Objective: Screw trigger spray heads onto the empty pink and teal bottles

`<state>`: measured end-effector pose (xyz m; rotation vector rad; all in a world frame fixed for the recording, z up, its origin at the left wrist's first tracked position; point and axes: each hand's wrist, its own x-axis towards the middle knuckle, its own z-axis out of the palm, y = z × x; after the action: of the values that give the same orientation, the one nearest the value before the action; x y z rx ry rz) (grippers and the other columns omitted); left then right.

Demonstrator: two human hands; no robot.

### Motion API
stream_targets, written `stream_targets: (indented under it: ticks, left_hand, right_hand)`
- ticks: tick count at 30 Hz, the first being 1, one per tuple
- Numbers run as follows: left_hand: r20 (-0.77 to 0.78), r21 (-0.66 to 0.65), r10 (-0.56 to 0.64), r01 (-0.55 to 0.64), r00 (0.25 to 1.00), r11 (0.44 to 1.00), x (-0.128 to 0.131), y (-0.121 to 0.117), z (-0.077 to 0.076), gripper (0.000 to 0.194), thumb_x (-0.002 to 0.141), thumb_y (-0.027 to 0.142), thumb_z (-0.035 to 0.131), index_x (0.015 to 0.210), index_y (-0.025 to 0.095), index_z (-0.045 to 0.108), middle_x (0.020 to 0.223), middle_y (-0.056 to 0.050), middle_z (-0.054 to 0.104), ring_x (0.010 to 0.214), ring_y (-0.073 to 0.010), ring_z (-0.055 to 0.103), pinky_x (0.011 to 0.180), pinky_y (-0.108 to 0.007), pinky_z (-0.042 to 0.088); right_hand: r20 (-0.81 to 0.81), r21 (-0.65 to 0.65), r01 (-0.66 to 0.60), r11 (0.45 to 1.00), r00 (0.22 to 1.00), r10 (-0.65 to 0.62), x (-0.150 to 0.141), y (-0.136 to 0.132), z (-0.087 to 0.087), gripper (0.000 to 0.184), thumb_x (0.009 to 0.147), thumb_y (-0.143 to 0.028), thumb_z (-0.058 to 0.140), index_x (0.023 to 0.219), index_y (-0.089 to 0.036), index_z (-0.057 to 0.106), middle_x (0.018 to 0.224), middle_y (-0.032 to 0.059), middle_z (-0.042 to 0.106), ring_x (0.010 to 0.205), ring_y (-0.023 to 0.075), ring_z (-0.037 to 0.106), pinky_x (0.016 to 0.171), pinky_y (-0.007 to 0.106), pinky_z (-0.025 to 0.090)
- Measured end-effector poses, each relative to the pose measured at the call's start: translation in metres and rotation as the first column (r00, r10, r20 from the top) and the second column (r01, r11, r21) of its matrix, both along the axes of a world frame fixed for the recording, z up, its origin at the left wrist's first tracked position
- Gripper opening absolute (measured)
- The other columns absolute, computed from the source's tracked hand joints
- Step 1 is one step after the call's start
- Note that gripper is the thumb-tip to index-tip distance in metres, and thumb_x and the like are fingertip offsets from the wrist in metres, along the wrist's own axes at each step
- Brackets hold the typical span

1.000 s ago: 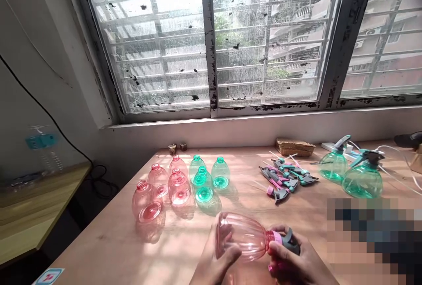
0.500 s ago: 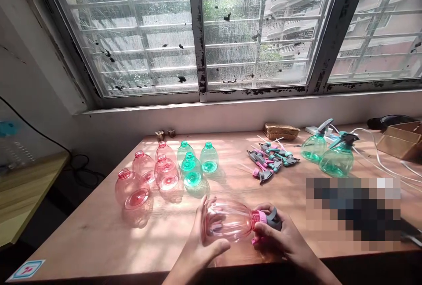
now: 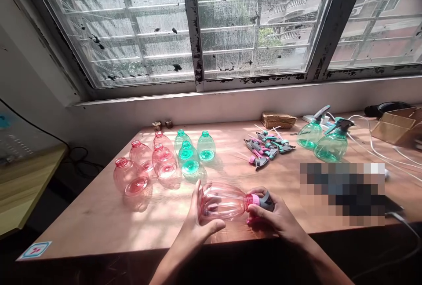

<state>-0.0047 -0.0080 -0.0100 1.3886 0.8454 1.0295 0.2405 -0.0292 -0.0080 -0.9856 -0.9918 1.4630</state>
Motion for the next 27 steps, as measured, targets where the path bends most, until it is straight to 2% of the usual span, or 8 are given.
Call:
stream_targets:
  ticks: [4,7,11,13,16,18,23,27]
  left_hand:
    - [0.004,-0.017,-0.007,0.007,1.000,1.000,0.0001,-0.0018,0.0047,0.098,0.077,0.039,0.083,0.155,0.034,0.025,0.160,-0.014,0.032,0.138,-0.0387,0.045,0.111,-0.055,0.040]
    - [-0.025,0.020,-0.023,0.024,0.999,1.000,0.0009,-0.0041,0.0078,0.104,0.080,0.033,0.081,0.158,0.039,0.014,0.162,-0.012,0.029,0.141,-0.0375,0.042,0.114,-0.055,0.037]
    - [-0.078,0.098,-0.011,0.018,0.997,0.995,0.0028,-0.0049,0.0087,0.108,0.083,0.032,0.078,0.159,0.040,0.002,0.164,-0.011,0.025,0.142,-0.0365,0.040,0.116,-0.056,0.035]
    - [-0.054,0.086,-0.002,0.007,0.999,0.996,0.0035,-0.0044,0.0081,0.111,0.080,0.035,0.080,0.159,0.040,0.001,0.165,-0.011,0.023,0.141,-0.0370,0.042,0.116,-0.056,0.034]
    - [-0.027,0.039,0.017,-0.016,0.999,0.999,0.0036,-0.0041,0.0081,0.104,0.078,0.040,0.082,0.159,0.036,0.016,0.164,-0.012,0.026,0.140,-0.0384,0.044,0.118,-0.056,0.031]
    - [-0.047,0.017,0.004,-0.004,0.999,1.000,0.0034,-0.0049,0.0089,0.101,0.079,0.039,0.082,0.158,0.035,0.019,0.164,-0.012,0.027,0.140,-0.0388,0.044,0.117,-0.055,0.033]
    - [-0.094,0.060,0.013,-0.007,0.996,0.998,0.0030,-0.0075,0.0085,0.104,0.083,0.032,0.078,0.158,0.042,0.006,0.166,-0.009,0.022,0.140,-0.0358,0.044,0.116,-0.054,0.037]
    - [-0.070,0.018,0.004,-0.003,0.998,1.000,0.0021,-0.0075,0.0078,0.116,0.079,0.034,0.082,0.159,0.038,-0.001,0.161,-0.013,0.034,0.140,-0.0359,0.045,0.117,-0.056,0.034]
  right_hand:
    - [-0.019,-0.004,0.000,1.000,1.000,0.000,0.0000,-0.0005,0.0016,0.043,0.074,-0.036,0.088,0.104,-0.020,0.063,0.073,-0.0026,0.072,0.061,0.0178,0.073,0.062,0.032,0.063]
    - [-0.049,-0.041,0.018,0.999,0.999,-0.020,0.0010,0.0005,0.0005,0.047,0.072,-0.039,0.089,0.105,-0.021,0.061,0.073,-0.0017,0.073,0.059,0.0194,0.073,0.060,0.036,0.064]
    - [0.002,-0.012,0.011,1.000,1.000,-0.011,0.0016,-0.0003,0.0024,0.039,0.073,-0.037,0.089,0.096,-0.018,0.064,0.074,-0.0009,0.073,0.059,0.0178,0.072,0.061,0.034,0.064]
    - [0.033,-0.001,-0.003,1.000,0.999,0.003,0.0016,-0.0013,0.0045,0.036,0.074,-0.036,0.088,0.095,-0.018,0.065,0.075,-0.0010,0.073,0.060,0.0172,0.073,0.062,0.032,0.063]
    - [0.046,-0.021,-0.027,0.999,0.999,0.028,0.0018,-0.0023,0.0068,0.038,0.072,-0.037,0.089,0.096,-0.018,0.066,0.076,-0.0009,0.073,0.060,0.0173,0.073,0.060,0.031,0.062]
    - [0.041,-0.029,-0.028,0.999,0.999,0.029,0.0023,-0.0023,0.0072,0.038,0.071,-0.038,0.089,0.095,-0.018,0.066,0.076,-0.0008,0.074,0.060,0.0169,0.072,0.060,0.030,0.062]
    - [0.011,-0.061,-0.011,0.998,1.000,0.012,0.0026,-0.0015,0.0069,0.037,0.072,-0.039,0.089,0.092,-0.018,0.065,0.073,-0.0014,0.073,0.058,0.0167,0.072,0.060,0.030,0.062]
    - [-0.010,-0.039,0.015,0.999,1.000,-0.015,0.0010,-0.0016,0.0066,0.038,0.070,-0.037,0.090,0.092,-0.018,0.065,0.072,-0.0017,0.072,0.059,0.0164,0.072,0.061,0.031,0.064]
